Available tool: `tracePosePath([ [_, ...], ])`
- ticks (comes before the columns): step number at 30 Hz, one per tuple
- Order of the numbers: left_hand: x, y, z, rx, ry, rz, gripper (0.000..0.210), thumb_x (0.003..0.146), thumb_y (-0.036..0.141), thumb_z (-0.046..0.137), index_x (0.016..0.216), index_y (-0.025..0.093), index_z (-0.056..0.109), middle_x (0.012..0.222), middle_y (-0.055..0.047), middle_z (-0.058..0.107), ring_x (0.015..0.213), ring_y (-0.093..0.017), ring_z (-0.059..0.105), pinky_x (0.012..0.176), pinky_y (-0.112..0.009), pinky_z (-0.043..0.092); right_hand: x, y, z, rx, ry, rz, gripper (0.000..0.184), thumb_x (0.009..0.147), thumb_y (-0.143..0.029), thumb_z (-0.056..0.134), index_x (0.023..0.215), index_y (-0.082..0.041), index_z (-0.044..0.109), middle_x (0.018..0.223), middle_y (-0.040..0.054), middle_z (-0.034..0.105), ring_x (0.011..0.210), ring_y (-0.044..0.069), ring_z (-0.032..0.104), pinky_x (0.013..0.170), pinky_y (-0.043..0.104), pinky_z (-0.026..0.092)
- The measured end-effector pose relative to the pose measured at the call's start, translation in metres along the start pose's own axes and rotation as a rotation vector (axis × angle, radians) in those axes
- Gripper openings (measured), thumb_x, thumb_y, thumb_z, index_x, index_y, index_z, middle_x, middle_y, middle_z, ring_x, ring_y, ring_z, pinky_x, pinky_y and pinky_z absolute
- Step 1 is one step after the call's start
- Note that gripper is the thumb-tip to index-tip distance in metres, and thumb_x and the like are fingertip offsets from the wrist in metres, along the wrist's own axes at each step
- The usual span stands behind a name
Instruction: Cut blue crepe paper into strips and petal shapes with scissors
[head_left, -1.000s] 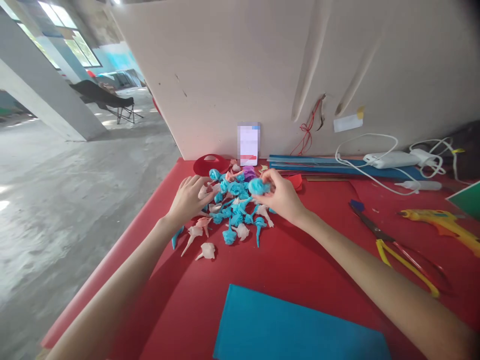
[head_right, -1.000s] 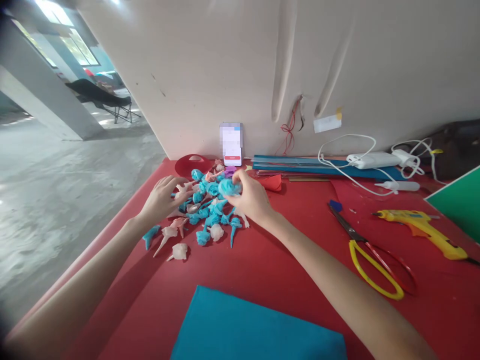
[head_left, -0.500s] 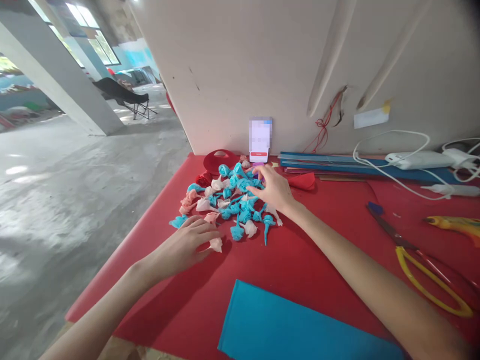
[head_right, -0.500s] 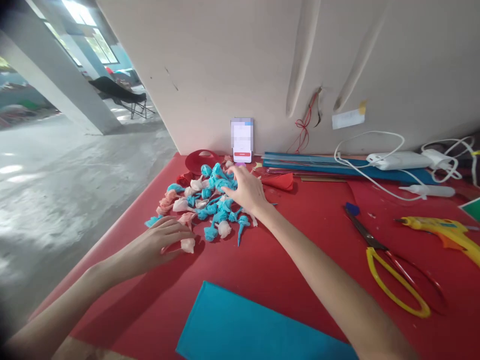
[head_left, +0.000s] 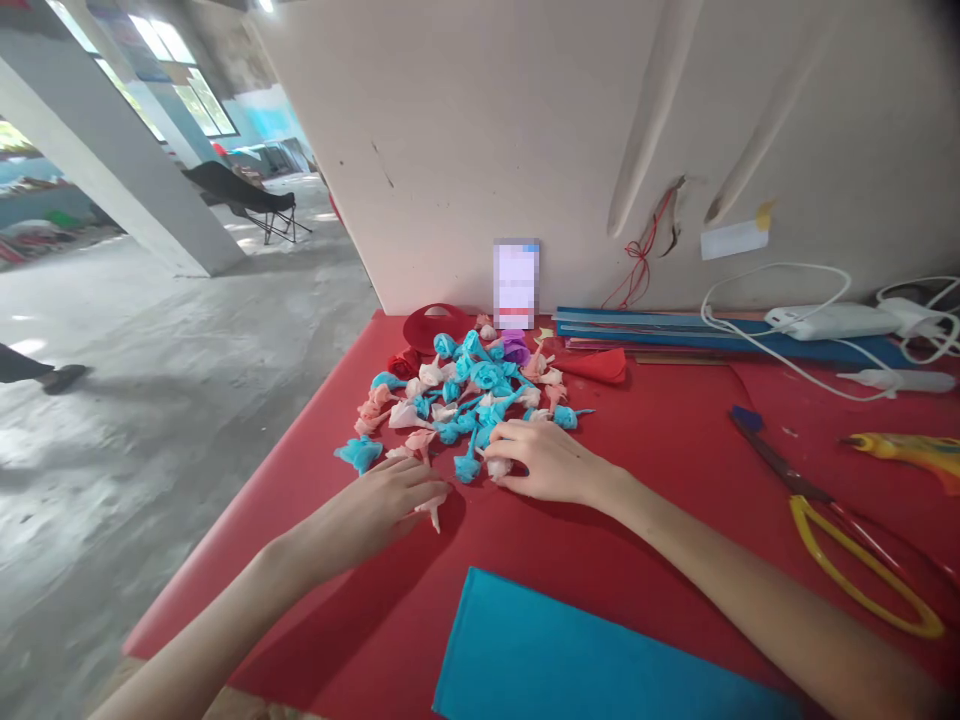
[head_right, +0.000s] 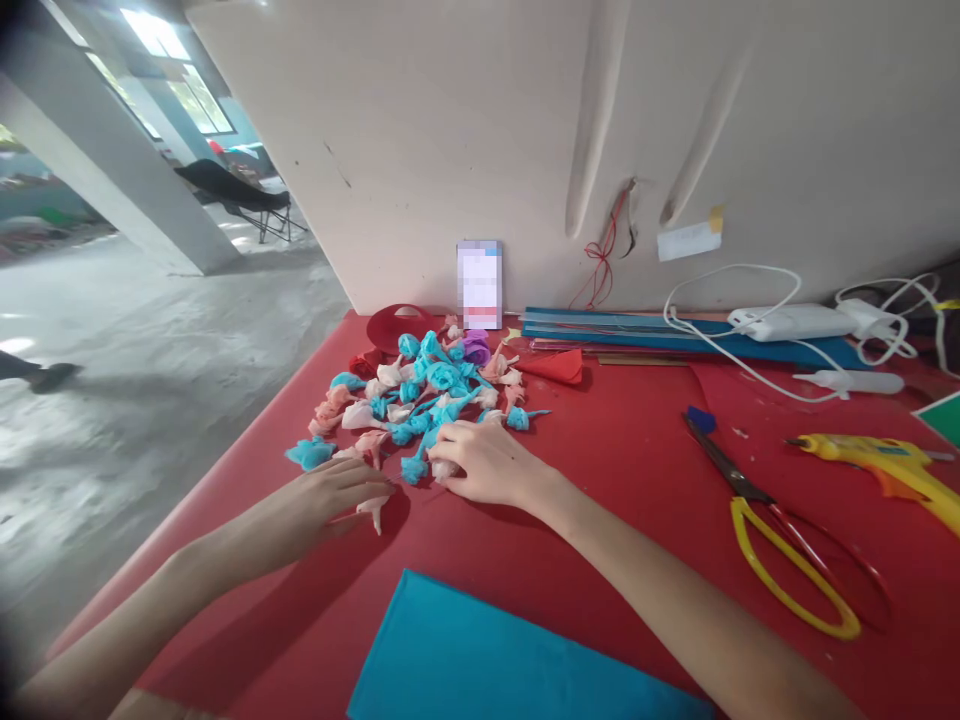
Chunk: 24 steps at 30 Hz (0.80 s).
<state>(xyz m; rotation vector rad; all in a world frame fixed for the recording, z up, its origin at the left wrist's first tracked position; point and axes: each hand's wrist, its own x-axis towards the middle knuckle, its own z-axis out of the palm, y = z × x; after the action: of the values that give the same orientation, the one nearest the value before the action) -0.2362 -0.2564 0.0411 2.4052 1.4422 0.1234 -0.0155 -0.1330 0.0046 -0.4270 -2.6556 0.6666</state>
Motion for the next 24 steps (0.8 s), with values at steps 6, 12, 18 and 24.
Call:
tracePosePath([
  [6,-0.01,0.001,-0.024,-0.104,0.078,-0.072,0.022,0.094,0.021,0.042,0.09,0.026,0.063,0.104,0.0,0.064,0.095,-0.015,0.062,0.08,-0.023,0.048,0.031,-0.011,-0.026,0.163,0.223,0.136,0.009,0.077,-0.025,0.059,0.083,-0.019,0.062,0.088,0.0024,0.066,0.079,0.015,0.059,0.069,0.025,0.041],
  [12,0.025,-0.049,-0.051,0.095,0.745,-0.314,0.021,0.086,0.029,0.053,0.104,0.022,0.06,0.105,-0.004,0.063,0.093,-0.019,0.062,0.084,-0.031,0.049,0.105,0.01,-0.03,0.178,0.368,0.343,0.024,0.077,-0.037,0.06,0.089,-0.016,0.064,0.081,0.0034,0.064,0.069,0.015,0.054,0.059,0.025,0.037],
  [18,0.077,-0.095,-0.041,0.121,0.763,-0.413,0.037,0.08,0.03,0.057,0.115,0.018,0.053,0.11,-0.008,0.059,0.099,-0.022,0.06,0.089,-0.036,0.048,0.085,0.017,-0.029,0.082,0.368,0.423,0.016,0.078,-0.028,0.059,0.087,-0.018,0.067,0.07,0.0001,0.06,0.062,0.014,0.053,0.057,0.025,0.035],
  [24,0.054,-0.083,-0.024,0.093,0.575,-0.394,0.039,0.088,0.041,0.043,0.119,0.019,0.052,0.12,-0.011,0.058,0.109,-0.026,0.056,0.093,-0.039,0.044,0.011,0.011,-0.027,-0.026,0.155,0.422,0.015,0.074,-0.014,0.056,0.077,-0.02,0.07,0.07,0.0015,0.067,0.063,0.015,0.055,0.057,0.025,0.035],
])
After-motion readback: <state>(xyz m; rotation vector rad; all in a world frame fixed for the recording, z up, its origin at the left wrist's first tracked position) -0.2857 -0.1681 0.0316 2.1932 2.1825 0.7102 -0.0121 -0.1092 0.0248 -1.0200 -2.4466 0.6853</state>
